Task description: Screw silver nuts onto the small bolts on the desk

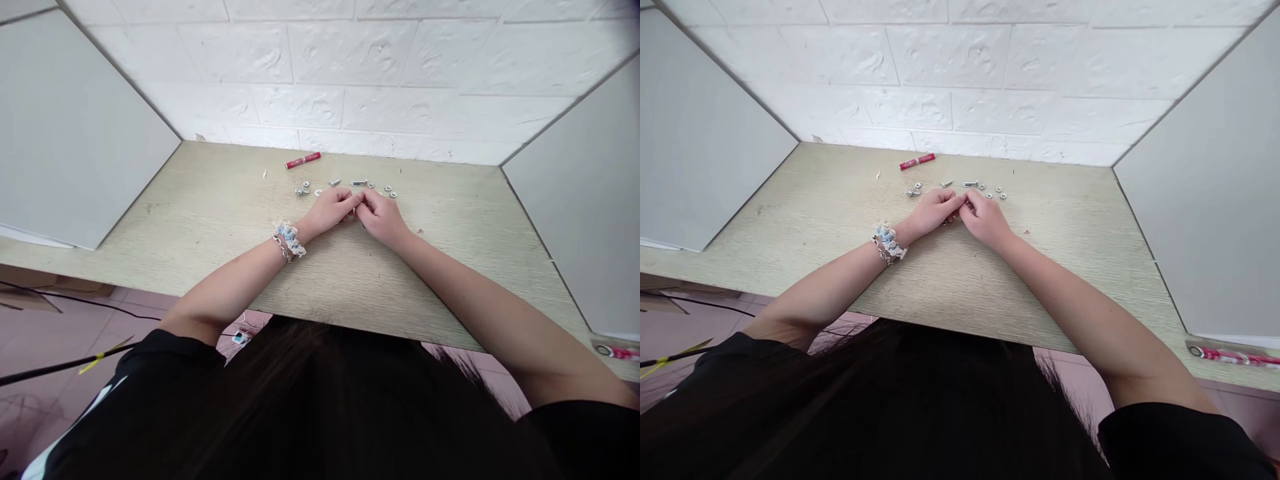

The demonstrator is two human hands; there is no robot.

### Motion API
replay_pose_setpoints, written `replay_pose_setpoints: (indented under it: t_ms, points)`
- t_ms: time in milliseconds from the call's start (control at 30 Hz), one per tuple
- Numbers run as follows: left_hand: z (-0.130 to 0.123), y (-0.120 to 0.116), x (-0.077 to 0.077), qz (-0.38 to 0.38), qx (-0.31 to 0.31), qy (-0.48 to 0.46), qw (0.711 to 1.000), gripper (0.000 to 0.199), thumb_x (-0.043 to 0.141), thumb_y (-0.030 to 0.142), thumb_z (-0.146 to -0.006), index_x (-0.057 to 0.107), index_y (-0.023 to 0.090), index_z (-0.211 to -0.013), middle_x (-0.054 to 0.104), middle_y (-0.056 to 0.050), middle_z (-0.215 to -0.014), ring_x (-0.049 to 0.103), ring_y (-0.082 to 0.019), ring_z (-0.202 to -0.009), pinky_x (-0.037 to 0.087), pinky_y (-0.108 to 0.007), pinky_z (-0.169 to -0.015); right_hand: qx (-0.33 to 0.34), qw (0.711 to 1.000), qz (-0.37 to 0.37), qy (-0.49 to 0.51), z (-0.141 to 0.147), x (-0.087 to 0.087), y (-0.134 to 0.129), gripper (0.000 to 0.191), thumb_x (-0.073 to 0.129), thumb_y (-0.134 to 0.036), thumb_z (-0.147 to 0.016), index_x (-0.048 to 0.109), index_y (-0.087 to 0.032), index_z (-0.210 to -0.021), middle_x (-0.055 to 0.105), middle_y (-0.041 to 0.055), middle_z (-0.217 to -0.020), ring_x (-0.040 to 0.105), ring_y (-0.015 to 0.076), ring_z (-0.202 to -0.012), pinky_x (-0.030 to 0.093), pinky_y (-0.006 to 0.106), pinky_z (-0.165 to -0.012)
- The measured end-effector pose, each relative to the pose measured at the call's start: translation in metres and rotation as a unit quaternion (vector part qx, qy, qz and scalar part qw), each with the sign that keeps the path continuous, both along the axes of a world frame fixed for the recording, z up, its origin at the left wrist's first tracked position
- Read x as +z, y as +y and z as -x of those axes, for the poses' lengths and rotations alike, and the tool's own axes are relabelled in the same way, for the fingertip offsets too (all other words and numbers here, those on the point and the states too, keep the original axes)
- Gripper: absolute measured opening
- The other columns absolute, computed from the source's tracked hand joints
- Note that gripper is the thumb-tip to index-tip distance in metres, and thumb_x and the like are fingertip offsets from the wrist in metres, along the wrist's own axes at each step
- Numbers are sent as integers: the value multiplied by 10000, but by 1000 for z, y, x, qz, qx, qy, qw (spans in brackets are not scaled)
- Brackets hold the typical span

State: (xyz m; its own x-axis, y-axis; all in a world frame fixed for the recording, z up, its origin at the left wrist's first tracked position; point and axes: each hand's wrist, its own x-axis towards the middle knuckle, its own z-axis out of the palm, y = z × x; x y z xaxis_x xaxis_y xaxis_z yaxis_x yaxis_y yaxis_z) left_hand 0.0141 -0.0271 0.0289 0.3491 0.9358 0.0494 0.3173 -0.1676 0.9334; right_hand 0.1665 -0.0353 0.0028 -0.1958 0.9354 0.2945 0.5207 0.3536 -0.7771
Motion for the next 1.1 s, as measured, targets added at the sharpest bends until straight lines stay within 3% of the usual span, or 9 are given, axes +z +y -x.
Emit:
replay_pose_setpoints:
  t_ms: [300,467,633,900,1100]
  points:
    - [1,2,-1,2,-7,-4,1000,434,543,250,-973,464,155,-557,487,52,-495,418,-40,-471,314,-193,-512,10,1000,-1,-1,-1,-4,3,149,489,-280,-872,512,-216,-740,585,-6,-643,489,145,-591,368,304,-618]
    - [0,3,1,41,-18,-48,998,414,451,192,-1010,507,140,-603,496,54,-516,446,-29,-475,340,-173,-509,53,998,-19,11,-4,-8,6,381,398,-527,-969,537,-219,-793,637,24,-733,559,164,-646,437,338,-696]
    - [-1,4,2,57,-23,-69,996,417,456,195,-1013,511,130,-605,509,55,-522,446,-13,-467,347,-153,-499,58,998,-34,12,-5,-11,8,571,323,-736,-944,547,-224,-822,638,27,-740,584,171,-678,462,345,-718]
    - [1,5,-2,65,-22,-95,993,421,541,306,-990,534,128,-609,529,43,-524,466,-16,-474,358,-150,-497,70,996,-41,30,-6,-9,6,645,309,-800,-911,590,-220,-872,650,27,-755,623,173,-706,491,347,-730]
    - [1,5,-3,49,5,-110,993,406,557,232,-962,525,133,-569,523,37,-538,456,-24,-469,361,-172,-494,65,995,-45,57,-4,-10,5,606,368,-785,-906,581,-229,-1017,673,21,-813,619,160,-677,505,346,-718]
